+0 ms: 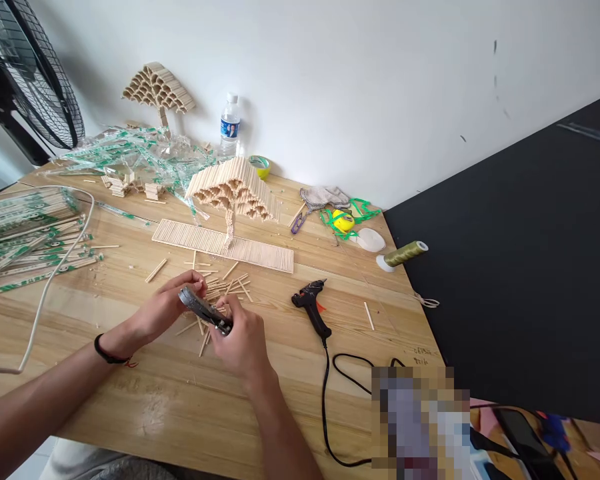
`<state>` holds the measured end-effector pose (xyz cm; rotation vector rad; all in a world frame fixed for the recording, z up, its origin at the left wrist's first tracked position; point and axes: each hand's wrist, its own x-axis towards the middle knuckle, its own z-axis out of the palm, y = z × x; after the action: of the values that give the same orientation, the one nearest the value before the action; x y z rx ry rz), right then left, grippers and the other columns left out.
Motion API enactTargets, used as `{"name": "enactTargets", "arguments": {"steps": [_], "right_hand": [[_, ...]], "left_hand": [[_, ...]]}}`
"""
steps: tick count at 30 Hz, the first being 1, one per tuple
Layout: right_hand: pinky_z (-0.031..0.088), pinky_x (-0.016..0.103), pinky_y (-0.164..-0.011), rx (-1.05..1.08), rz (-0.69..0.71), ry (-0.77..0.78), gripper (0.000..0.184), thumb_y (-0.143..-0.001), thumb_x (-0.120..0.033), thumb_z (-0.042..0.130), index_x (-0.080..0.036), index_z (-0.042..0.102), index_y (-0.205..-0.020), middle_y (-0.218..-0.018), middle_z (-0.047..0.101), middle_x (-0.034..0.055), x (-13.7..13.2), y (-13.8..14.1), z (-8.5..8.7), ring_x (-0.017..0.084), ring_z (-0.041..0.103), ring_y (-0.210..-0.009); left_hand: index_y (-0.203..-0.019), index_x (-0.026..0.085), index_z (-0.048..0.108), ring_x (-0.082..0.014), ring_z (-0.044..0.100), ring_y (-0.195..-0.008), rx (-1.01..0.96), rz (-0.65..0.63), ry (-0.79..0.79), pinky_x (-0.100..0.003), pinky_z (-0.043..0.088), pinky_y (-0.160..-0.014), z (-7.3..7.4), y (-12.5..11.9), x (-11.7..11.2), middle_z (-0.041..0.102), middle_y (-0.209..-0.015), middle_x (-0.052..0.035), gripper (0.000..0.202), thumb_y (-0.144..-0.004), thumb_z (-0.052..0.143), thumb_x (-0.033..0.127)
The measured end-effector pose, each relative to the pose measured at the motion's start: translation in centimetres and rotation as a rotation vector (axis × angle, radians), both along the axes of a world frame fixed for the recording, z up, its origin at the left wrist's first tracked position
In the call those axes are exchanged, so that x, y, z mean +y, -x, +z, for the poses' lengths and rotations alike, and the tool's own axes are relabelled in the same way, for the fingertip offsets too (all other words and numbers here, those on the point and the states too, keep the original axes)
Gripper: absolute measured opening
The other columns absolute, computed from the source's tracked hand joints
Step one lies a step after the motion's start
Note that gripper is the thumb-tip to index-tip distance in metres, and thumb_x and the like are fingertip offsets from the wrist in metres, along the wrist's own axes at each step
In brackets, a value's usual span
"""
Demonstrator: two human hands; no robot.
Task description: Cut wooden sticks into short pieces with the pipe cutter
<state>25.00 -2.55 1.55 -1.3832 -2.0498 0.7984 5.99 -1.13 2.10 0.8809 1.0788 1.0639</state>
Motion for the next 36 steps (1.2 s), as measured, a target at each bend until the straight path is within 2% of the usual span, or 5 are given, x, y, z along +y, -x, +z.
{"name": "enactTargets", "arguments": {"steps": [8,15,22,29,36], "right_hand": [[0.045,0.026,-0.062,0.096,-0.014,-0.033,0.038,-0.089,-0.037,0.073,-0.021,0.065,-0.122,-0.074,0.07,-0.0023,0.1,0.4,-0.2,0.018,0.064,-0.063],[0.058,0.033,-0.082,0.103,0.022,-0.047,0.045,-0.08,-0.021,0.078,-0.022,0.066,-0.124,-0.105,0.083,0.0069,0.0,0.7,-0.4,0.026,0.079,-0.092],[0.058,0.031,-0.078,0.122,0.008,-0.055,0.027,-0.084,-0.017,0.073,-0.024,0.069,-0.109,-0.097,0.083,0.0042,0.2,0.8,-0.4,0.024,0.08,-0.087],[0.059,0.034,-0.083,0.119,-0.041,-0.039,0.051,-0.083,-0.02,0.077,-0.022,0.062,-0.131,-0.108,0.084,0.007,0.1,0.7,-0.3,0.025,0.081,-0.094],[0.061,0.034,-0.081,0.136,-0.055,-0.027,0.051,-0.085,-0.022,0.075,-0.023,0.061,-0.133,-0.1,0.085,0.005,0.4,0.4,-0.6,0.025,0.081,-0.089]], "left_hand": [[-0.103,0.019,0.067,-0.0159,0.065,-0.085,-0.104,-0.044,-0.033,-0.028,0.051,-0.08,-1.6,-1.2,-0.9,0.07,-0.095,-0.0019,0.029,-0.087,0.083,0.036],[-0.119,0.02,0.068,-0.0222,0.075,-0.089,-0.166,-0.072,-0.021,-0.035,0.058,-0.087,-2.3,-1.6,-1.2,0.079,-0.097,-0.0063,0.045,-0.08,0.088,0.03],[-0.127,0.02,0.069,-0.0249,0.078,-0.096,-0.156,-0.084,-0.005,-0.039,0.059,-0.094,-2.4,-1.3,-1.2,0.082,-0.102,-0.0079,0.043,-0.087,0.081,0.031],[-0.127,0.022,0.072,-0.0256,0.077,-0.107,-0.143,-0.126,-0.054,-0.04,0.055,-0.105,-2.7,-1.0,-1.2,0.083,-0.109,-0.0087,0.035,-0.092,0.077,0.029],[-0.124,0.024,0.075,-0.028,0.076,-0.111,-0.067,-0.151,-0.136,-0.044,0.056,-0.107,-1.8,-1.0,-1.1,0.082,-0.111,-0.008,0.03,-0.096,0.072,0.036]]}}
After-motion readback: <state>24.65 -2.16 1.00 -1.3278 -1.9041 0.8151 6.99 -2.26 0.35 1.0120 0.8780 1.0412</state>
